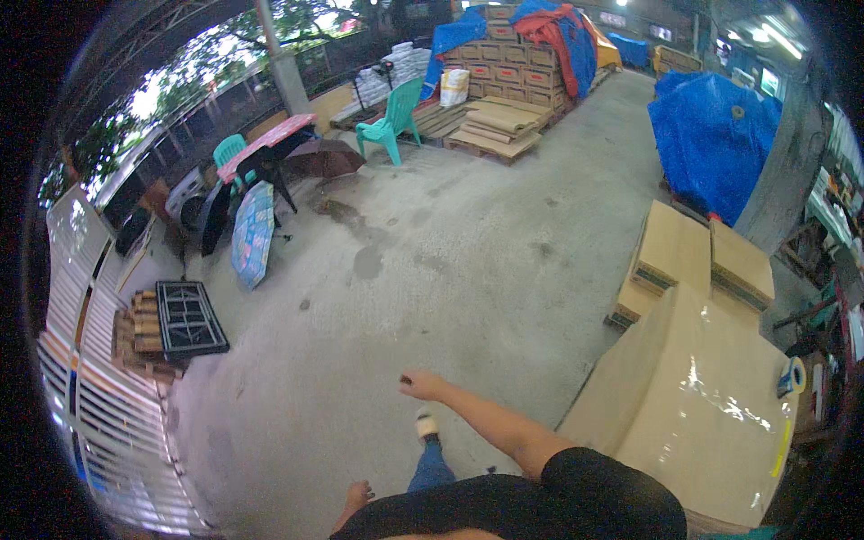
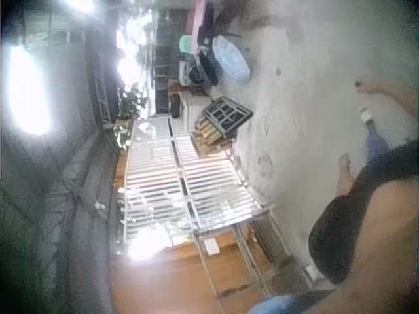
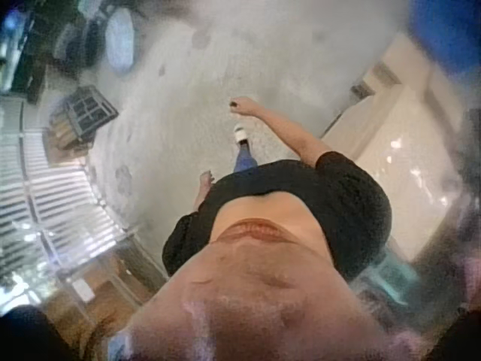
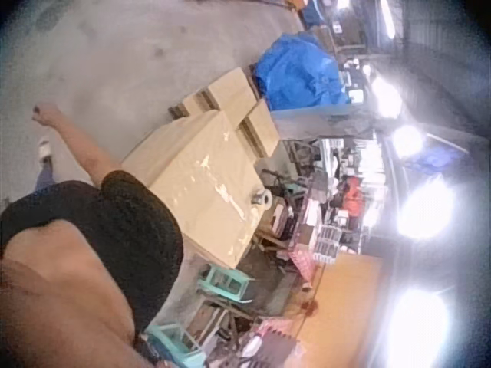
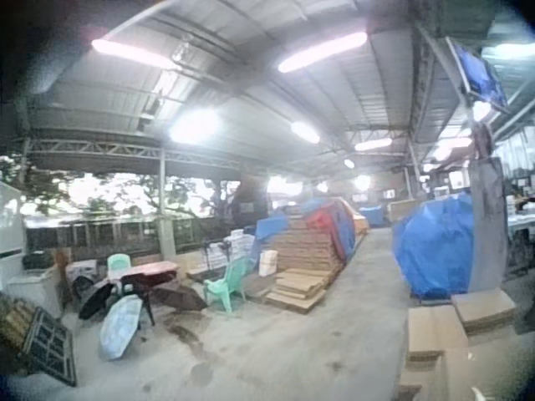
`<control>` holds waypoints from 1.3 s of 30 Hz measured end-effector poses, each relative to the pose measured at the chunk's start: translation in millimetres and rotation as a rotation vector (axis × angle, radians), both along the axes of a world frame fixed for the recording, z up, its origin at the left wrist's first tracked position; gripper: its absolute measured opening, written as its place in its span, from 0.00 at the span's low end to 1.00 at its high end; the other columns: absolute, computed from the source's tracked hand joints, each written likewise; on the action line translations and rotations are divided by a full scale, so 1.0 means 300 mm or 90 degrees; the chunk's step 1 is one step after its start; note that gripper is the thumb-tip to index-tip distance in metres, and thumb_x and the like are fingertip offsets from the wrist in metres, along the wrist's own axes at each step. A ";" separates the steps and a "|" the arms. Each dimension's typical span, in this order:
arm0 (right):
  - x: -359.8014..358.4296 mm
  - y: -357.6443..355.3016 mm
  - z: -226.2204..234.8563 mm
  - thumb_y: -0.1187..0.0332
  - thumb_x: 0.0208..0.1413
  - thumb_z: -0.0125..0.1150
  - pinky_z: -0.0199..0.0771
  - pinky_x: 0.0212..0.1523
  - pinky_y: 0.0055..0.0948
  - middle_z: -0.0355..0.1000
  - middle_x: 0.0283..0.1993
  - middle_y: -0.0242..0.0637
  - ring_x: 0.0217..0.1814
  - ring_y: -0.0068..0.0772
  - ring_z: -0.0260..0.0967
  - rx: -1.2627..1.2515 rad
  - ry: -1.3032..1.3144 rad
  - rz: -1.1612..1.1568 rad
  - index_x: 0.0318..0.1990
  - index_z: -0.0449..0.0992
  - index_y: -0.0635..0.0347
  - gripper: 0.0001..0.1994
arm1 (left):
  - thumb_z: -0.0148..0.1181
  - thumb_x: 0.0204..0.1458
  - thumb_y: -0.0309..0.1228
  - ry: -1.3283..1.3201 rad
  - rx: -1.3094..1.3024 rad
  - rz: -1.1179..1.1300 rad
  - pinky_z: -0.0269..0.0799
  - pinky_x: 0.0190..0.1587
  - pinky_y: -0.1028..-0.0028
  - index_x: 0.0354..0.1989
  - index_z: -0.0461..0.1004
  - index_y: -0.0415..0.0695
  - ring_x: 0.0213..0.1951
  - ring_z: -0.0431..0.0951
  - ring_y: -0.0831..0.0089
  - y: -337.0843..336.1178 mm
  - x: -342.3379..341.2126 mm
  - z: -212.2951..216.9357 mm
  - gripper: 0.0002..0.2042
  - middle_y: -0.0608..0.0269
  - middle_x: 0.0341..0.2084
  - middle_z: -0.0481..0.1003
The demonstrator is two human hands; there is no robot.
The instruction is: The person picks up stacks of black folders from a table, aligns them by hand, and carries them to a wooden pallet where they are stacked.
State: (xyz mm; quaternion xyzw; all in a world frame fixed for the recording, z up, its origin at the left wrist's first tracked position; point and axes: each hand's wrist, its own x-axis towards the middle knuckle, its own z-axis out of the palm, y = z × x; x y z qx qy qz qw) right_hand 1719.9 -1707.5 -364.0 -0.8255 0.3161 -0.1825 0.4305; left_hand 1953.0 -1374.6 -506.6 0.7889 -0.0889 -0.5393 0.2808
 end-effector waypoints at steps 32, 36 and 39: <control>-1.004 -3.584 -0.122 0.53 0.49 0.54 0.69 0.40 0.38 0.73 0.37 0.47 0.39 0.47 0.71 0.059 0.113 -0.527 0.40 0.73 0.64 0.21 | 0.56 0.46 0.38 -0.011 -0.071 -0.448 0.65 0.25 0.69 0.47 0.70 0.41 0.30 0.73 0.67 -4.564 -0.656 0.094 0.20 0.59 0.35 0.74; -1.106 -4.169 -0.134 0.53 0.47 0.55 0.69 0.40 0.39 0.73 0.36 0.48 0.39 0.47 0.71 0.020 0.105 -0.657 0.40 0.72 0.64 0.21 | 0.54 0.47 0.37 -0.008 -0.061 -0.636 0.64 0.25 0.68 0.47 0.68 0.43 0.30 0.73 0.65 -5.149 -0.530 -0.054 0.18 0.60 0.32 0.73; -1.398 -4.183 -0.390 0.49 0.47 0.54 0.68 0.43 0.43 0.72 0.37 0.52 0.41 0.53 0.70 0.114 0.322 -0.609 0.36 0.75 0.65 0.24 | 0.52 0.48 0.36 0.114 0.073 -0.380 0.64 0.29 0.63 0.46 0.67 0.45 0.32 0.72 0.64 -5.492 -0.704 -0.060 0.17 0.59 0.33 0.72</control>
